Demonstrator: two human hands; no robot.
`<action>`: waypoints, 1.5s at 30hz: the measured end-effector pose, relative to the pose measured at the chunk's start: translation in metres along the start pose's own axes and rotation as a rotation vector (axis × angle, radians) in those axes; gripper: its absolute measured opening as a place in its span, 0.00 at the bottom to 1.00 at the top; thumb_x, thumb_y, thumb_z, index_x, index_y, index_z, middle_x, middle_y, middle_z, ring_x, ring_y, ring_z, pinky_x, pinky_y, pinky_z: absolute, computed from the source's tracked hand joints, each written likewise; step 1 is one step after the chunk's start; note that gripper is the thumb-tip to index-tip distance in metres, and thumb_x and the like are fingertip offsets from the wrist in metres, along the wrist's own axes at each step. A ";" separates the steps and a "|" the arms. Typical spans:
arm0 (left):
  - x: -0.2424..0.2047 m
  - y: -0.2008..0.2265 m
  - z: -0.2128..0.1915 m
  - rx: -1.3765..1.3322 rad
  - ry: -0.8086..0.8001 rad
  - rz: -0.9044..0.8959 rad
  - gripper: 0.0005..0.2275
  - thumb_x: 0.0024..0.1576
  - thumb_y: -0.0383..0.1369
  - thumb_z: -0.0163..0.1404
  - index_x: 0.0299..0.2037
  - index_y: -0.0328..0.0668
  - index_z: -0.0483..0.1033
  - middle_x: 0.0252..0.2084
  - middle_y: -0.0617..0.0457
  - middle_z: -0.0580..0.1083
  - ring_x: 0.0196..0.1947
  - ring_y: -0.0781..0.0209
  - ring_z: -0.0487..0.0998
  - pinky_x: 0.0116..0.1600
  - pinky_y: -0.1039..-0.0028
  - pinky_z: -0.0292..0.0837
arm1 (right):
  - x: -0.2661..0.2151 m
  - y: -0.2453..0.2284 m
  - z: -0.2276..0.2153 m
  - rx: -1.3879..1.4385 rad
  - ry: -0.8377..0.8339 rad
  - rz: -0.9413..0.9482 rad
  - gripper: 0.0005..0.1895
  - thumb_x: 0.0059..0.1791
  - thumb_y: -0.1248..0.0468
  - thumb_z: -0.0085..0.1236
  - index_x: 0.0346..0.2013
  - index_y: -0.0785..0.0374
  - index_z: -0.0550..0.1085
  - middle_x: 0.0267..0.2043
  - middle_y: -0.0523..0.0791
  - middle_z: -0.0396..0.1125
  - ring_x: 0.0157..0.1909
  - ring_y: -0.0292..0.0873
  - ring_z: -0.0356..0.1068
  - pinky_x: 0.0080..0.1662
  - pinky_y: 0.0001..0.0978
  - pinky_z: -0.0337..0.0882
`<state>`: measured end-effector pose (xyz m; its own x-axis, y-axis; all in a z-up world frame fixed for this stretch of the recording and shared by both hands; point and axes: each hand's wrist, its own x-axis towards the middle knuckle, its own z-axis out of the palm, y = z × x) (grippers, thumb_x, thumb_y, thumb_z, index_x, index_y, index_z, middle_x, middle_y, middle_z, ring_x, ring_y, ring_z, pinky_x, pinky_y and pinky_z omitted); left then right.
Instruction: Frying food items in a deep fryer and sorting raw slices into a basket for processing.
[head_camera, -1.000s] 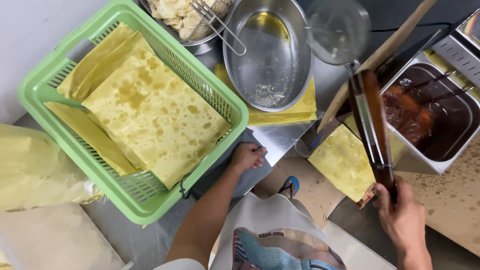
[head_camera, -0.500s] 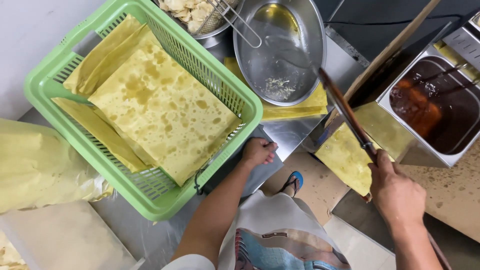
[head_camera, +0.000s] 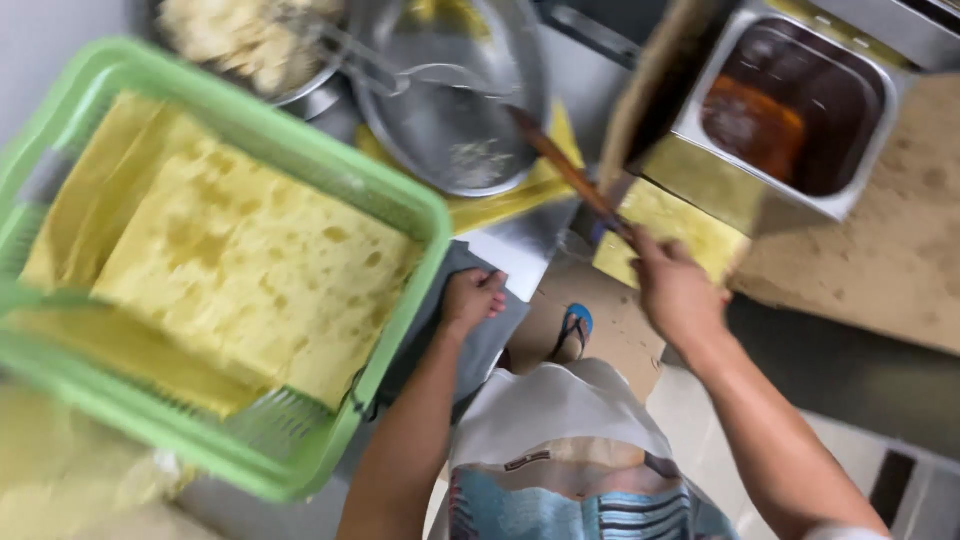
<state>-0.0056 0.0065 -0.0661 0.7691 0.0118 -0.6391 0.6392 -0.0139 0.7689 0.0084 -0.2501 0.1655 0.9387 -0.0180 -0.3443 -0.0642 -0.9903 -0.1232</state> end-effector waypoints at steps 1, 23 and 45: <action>0.001 -0.002 -0.003 0.031 -0.047 0.004 0.16 0.61 0.39 0.55 0.43 0.27 0.79 0.32 0.32 0.80 0.28 0.48 0.85 0.31 0.65 0.85 | 0.006 -0.013 0.005 0.013 0.011 0.054 0.24 0.59 0.53 0.41 0.71 0.37 0.59 0.56 0.50 0.66 0.55 0.66 0.73 0.50 0.70 0.74; 0.000 -0.005 0.002 -0.205 0.075 0.082 0.19 0.60 0.38 0.59 0.52 0.30 0.73 0.40 0.36 0.78 0.33 0.51 0.84 0.40 0.64 0.84 | -0.047 0.008 0.057 0.691 0.006 -0.067 0.33 0.46 0.61 0.60 0.67 0.55 0.69 0.44 0.59 0.74 0.49 0.65 0.75 0.48 0.58 0.74; 0.032 0.157 0.032 -0.901 0.757 0.269 0.17 0.54 0.29 0.61 0.30 0.42 0.59 0.23 0.48 0.69 0.21 0.60 0.74 0.34 0.67 0.81 | -0.065 0.071 -0.014 1.079 -0.287 0.017 0.30 0.53 0.59 0.47 0.72 0.52 0.65 0.17 0.43 0.49 0.18 0.38 0.52 0.22 0.31 0.56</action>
<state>0.1196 -0.0273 0.0337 0.4903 0.7027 -0.5156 -0.0033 0.5930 0.8052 -0.0527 -0.3214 0.1921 0.8307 0.1404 -0.5387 -0.4677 -0.3489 -0.8121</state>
